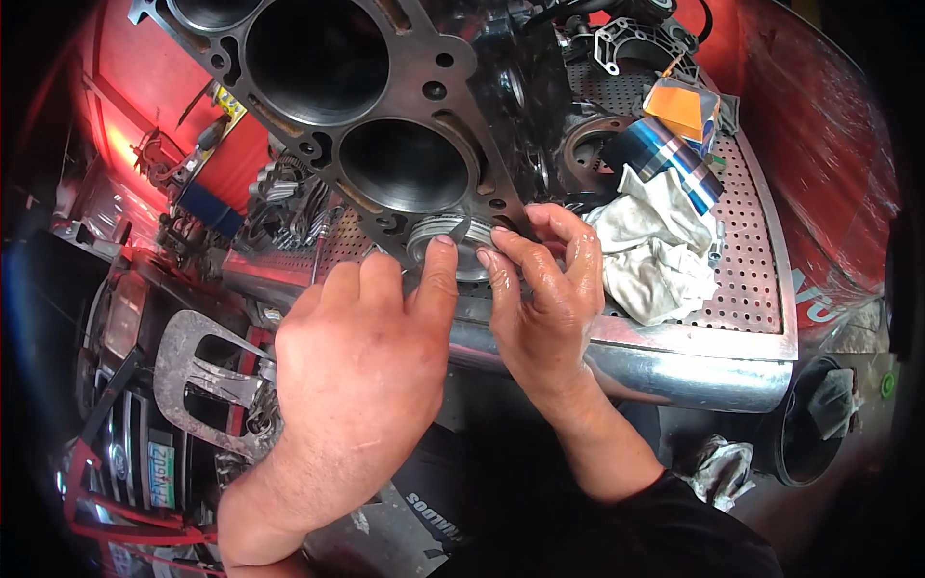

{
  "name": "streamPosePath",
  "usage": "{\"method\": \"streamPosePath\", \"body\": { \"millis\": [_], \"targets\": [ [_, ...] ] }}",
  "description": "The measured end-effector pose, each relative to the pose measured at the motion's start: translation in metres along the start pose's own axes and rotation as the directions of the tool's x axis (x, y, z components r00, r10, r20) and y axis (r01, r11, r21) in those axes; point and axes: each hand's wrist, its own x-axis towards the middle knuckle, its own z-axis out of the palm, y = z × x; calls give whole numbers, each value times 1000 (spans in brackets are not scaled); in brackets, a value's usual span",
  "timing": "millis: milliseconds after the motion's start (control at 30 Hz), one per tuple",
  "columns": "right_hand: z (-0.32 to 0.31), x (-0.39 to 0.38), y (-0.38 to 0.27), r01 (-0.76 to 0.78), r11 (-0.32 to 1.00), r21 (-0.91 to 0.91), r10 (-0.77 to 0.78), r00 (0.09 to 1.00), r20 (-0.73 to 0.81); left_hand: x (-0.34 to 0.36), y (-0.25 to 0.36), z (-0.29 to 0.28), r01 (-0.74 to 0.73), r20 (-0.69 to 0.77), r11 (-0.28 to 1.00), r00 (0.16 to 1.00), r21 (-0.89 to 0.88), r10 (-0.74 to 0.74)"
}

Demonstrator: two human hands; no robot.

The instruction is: The person lubricates a piston with oil from a bottle and carefully inserts it into one of the cylinders of an engine block by hand.

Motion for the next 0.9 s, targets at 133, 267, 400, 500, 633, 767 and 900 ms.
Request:
{"method": "streamPosePath", "body": {
  "millis": [133,267,400,500,633,767,900],
  "targets": [
    [2,1,-6,1,996,-89,-1,1000,1,5,-8,-4,-61,27,996,998,57,59],
    [-1,12,-5,27,990,-141,-21,999,50,-10,-8,13,71,-91,994,993,-79,-78],
    [5,11,6,76,995,-61,-72,996,53,-20,-3,86,222,-430,845,781,-486,-453],
    [11,11,-4,-30,990,135,19,996,83,-9,8,128,192,-57,207,587,-959,-808],
    [12,15,3,40,998,56,-47,991,123,12,16,142,174,-58,172,521,-970,-852],
    [19,9,1,94,993,-70,-88,993,83,16,12,143,240,81,67,560,-968,-825],
    [17,9,-2,116,982,-151,-110,993,47,17,17,141,268,188,-37,563,-963,-805]
  ]
}}
